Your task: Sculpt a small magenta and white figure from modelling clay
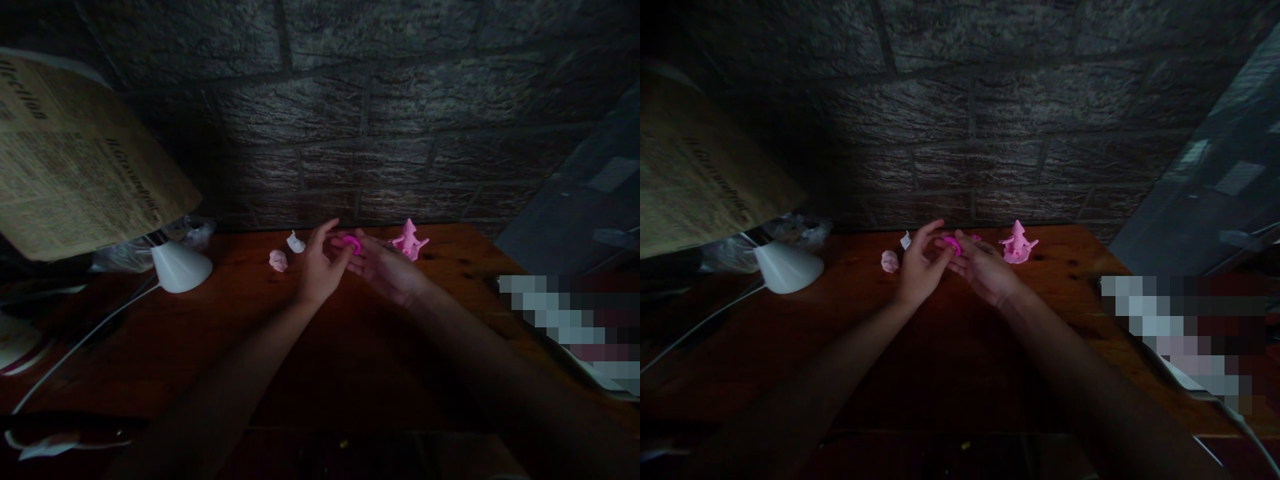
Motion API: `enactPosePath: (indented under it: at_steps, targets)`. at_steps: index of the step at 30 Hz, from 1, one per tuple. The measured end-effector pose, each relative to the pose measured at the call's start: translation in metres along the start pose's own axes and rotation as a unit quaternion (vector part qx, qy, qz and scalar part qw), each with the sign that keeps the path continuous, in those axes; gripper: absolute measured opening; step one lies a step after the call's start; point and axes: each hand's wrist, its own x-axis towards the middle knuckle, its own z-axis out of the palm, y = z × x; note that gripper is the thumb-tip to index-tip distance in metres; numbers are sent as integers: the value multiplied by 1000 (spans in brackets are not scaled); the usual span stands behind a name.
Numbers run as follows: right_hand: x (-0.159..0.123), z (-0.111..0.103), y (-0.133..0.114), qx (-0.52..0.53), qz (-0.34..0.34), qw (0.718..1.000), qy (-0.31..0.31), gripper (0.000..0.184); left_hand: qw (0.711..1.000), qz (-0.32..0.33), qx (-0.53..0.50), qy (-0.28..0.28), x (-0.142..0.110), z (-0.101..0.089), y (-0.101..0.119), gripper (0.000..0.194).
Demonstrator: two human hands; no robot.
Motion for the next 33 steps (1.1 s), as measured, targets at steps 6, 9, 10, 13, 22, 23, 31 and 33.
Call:
enactPosePath:
  at_steps: [6, 9, 10, 13, 22, 23, 31, 33]
  targets:
    - [2, -5, 8, 4, 18, 999, -42, 26, 1000, 14, 5, -26, -2, -2, 1, 43]
    - [3, -9, 8, 1, 28, 998, -61, 26, 999, 18, -7, -34, -3, -2, 2, 40]
    - [3, -9, 7, -7, 25, 998, -59, 27, 999, 11, -16, -37, -2, -1, 2, 39]
    - [4, -8, 2, -35, -20, 999, -18, 35, 997, -35, -58, -47, -3, 3, 2, 41]
    - [1, 11, 4, 40, -54, 997, 30, 52, 958, -217, -186, -26, -11, 24, 1, 68]
    - [1, 13, 6, 62, -50, 996, 31, 54, 952, -235, -194, -23, -13, 25, 2, 68]
    - [3, 16, 15, 160, -53, 985, 38, 59, 937, -275, -216, -1, -18, 30, 18, 59]
    - [3, 16, 16, 152, -49, 987, 35, 50, 937, -271, -221, 11, -17, 31, 18, 45]
